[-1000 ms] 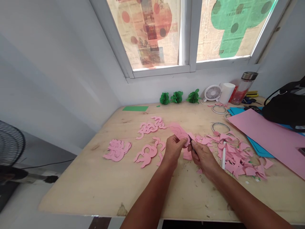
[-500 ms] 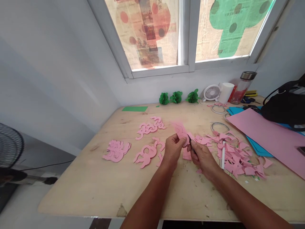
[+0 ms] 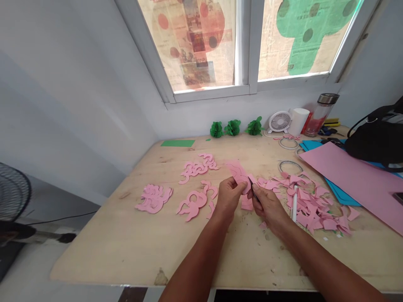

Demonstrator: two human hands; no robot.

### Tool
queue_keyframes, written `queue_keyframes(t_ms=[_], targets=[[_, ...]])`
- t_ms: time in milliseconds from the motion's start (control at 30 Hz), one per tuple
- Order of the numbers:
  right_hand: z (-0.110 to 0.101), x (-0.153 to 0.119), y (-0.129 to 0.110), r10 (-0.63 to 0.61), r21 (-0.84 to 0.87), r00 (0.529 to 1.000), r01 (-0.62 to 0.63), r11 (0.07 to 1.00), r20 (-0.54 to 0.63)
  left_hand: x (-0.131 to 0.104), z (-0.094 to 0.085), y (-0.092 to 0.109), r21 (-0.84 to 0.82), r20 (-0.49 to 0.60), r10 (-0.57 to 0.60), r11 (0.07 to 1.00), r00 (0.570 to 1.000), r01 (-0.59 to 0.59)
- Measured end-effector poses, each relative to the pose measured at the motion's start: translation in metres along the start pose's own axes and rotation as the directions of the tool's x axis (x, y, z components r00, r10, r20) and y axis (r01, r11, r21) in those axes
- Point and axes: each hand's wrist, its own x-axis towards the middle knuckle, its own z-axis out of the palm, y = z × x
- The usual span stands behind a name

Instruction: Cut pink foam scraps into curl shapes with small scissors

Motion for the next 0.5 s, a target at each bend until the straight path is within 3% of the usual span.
queue_keyframes(t_ms=[500], targets=[[-0.0010,0.0005,0.0022,-0.004,-0.007,1.000,0.004,1.000,-0.002,-0.0005,-0.0017,-0.0030,0.019,0.018,0.025,0.999,1.000,-0.025]])
